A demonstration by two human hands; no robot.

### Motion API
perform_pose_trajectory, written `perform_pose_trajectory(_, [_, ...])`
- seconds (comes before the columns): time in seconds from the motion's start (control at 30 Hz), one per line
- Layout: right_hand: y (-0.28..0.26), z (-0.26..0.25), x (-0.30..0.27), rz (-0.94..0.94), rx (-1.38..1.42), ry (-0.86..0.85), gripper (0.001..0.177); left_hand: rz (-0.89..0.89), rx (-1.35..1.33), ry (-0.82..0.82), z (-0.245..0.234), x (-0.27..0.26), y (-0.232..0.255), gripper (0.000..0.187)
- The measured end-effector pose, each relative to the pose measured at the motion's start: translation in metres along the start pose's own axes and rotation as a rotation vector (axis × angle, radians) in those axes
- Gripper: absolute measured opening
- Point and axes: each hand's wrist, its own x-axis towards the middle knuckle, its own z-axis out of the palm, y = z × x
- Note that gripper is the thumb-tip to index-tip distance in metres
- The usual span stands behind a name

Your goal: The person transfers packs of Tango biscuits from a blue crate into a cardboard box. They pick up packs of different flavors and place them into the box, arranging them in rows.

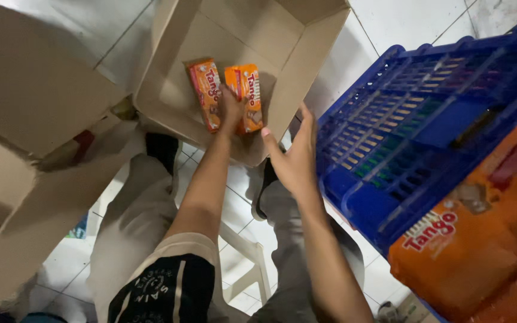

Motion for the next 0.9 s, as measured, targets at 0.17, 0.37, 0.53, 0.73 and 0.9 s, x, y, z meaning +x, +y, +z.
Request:
perform_pose_trajectory(0.17, [-0.024, 0.002, 0.001, 0.095, 0.039, -0.097, 0.077, -0.065, -0.149, -0.035, 0.007, 0.013, 0.013, 0.027])
perform_pose_trajectory(0.37, [-0.015, 0.004, 0.0, 0.137, -0.008, -0.148, 0.074, -0.097, -0.175, 0.016, 0.026, 0.029, -0.002, 0.03])
perform_pose_trajectory(0.53, [-0.014, 0.003, 0.002, 0.167, -0.004, -0.19, 0.073, -0.134, -0.16, -0.024, 0.023, 0.027, 0.005, 0.048])
perform_pose_trajectory(0.73, [-0.001, 0.004, 0.002, 0.088, 0.031, -0.158, 0.066, 0.153, -0.08, -0.04, -0.01, -0.004, 0.04, 0.053])
perform_pose_trajectory(0.9, [-0.013, -0.007, -0.016, -0.079, 0.139, 0.046, 0.052, 0.198, -0.053, -0.247, -0.066, -0.056, 0.093, 0.066])
